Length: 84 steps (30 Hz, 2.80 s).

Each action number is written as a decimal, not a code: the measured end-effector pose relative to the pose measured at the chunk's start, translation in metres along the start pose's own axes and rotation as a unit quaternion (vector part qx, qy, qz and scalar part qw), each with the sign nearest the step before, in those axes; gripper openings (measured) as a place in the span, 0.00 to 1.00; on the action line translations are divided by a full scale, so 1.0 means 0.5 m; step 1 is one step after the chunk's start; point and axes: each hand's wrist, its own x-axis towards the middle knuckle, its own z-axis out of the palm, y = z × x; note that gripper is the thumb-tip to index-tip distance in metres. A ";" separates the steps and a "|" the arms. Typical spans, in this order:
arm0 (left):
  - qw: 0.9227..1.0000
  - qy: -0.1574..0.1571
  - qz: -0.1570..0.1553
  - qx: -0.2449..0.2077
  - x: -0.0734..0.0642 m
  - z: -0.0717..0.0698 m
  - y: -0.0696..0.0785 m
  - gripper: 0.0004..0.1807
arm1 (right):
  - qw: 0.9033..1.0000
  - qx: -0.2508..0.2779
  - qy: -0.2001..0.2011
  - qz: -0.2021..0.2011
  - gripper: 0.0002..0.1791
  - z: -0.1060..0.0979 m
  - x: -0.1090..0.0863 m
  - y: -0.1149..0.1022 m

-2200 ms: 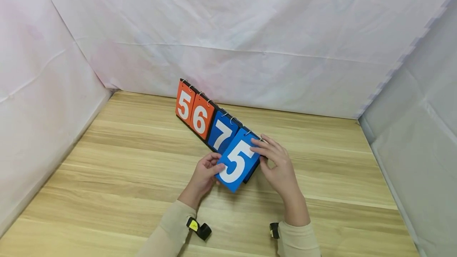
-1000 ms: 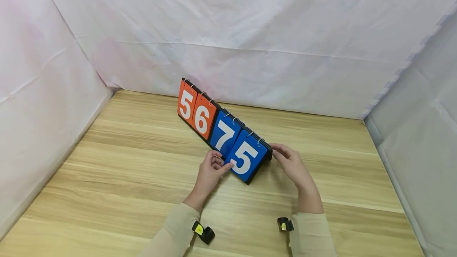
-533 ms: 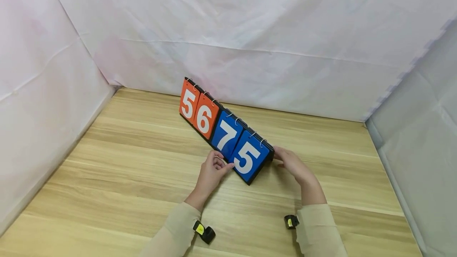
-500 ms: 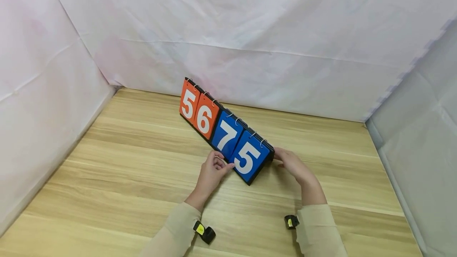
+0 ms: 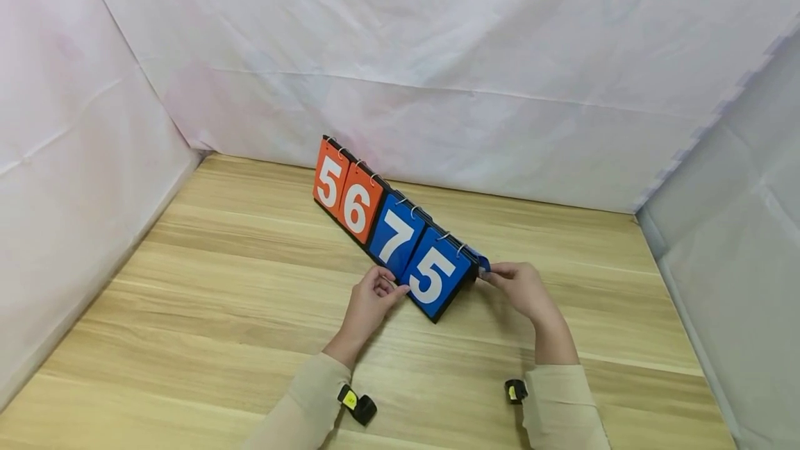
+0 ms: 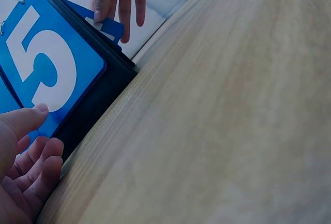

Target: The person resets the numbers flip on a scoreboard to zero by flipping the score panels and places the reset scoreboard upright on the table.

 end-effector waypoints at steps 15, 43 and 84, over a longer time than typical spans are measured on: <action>1.000 -0.003 -0.004 -0.013 0.002 0.004 0.003 0.17 | 0.984 0.165 0.011 0.067 0.44 -0.016 0.001 -0.022; 0.998 -0.013 0.006 -0.066 -0.012 -0.002 0.002 0.18 | 0.855 0.506 0.113 -0.009 0.52 -0.013 -0.012 -0.139; 0.841 -0.315 -0.028 -0.439 -0.029 -0.126 0.088 0.33 | 0.870 -0.204 0.252 -0.372 0.15 0.082 -0.054 -0.149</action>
